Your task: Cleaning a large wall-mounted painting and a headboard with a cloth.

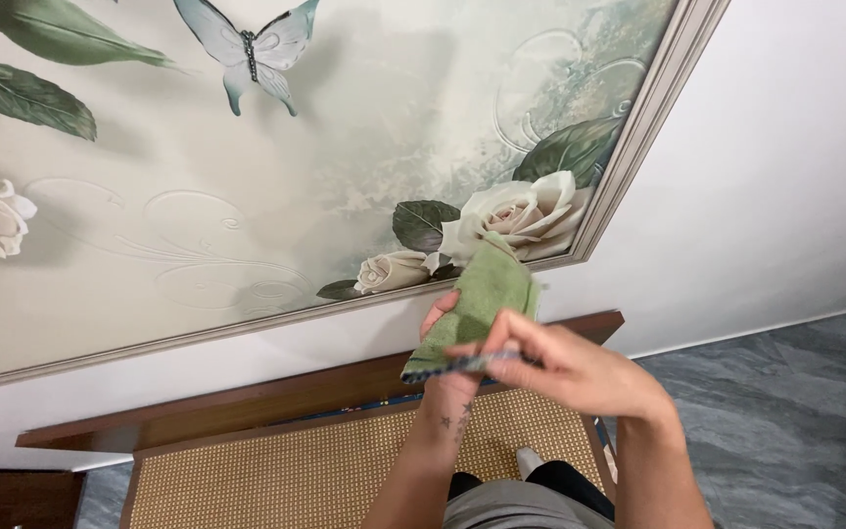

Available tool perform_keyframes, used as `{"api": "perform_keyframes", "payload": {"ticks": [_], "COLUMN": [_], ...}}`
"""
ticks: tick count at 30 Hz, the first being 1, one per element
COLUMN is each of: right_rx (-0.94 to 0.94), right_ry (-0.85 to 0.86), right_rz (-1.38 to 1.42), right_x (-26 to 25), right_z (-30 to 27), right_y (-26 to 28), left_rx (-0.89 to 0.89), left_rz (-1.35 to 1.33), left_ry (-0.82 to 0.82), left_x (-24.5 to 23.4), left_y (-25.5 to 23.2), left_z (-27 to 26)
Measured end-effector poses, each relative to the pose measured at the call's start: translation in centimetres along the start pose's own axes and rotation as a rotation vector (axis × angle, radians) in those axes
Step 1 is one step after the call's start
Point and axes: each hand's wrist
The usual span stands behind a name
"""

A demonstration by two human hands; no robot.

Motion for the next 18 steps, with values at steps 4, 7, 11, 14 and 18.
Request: {"api": "perform_keyframes", "payload": {"ticks": [4,7,11,14,18], "right_rx": [-0.039,0.018,0.11,0.091,-0.012], "right_ry": [-0.262,-0.783,-0.959,-0.946,-0.832], "right_rz": [0.304,0.533,0.442,0.468,0.46], "right_x": [-1.3,-2.4,-2.9,-3.2,-3.3], "right_z": [0.3,0.7,0.8,0.3,0.0], "right_y": [-4.6,-6.8,-8.6,-9.5,-7.0], "left_rx": [0.045,0.122,0.163,0.248,0.28], "left_rz": [-0.217,-0.086,-0.098,0.141,0.588], "left_ry": [0.184,0.078,0.129,0.088,0.122], "left_x": [-1.6,3.9,7.1,9.1,11.2], "left_y": [0.7,1.5,2.1,2.4,2.5], "left_z": [0.5,-1.1,-2.0,-2.4,-3.5]}}
Point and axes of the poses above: each hand's wrist, its own z-axis towards the middle knuckle, its own x-axis out of the palm, y = z × x, and after that the axes turned 4 degrees about -x, right-handed
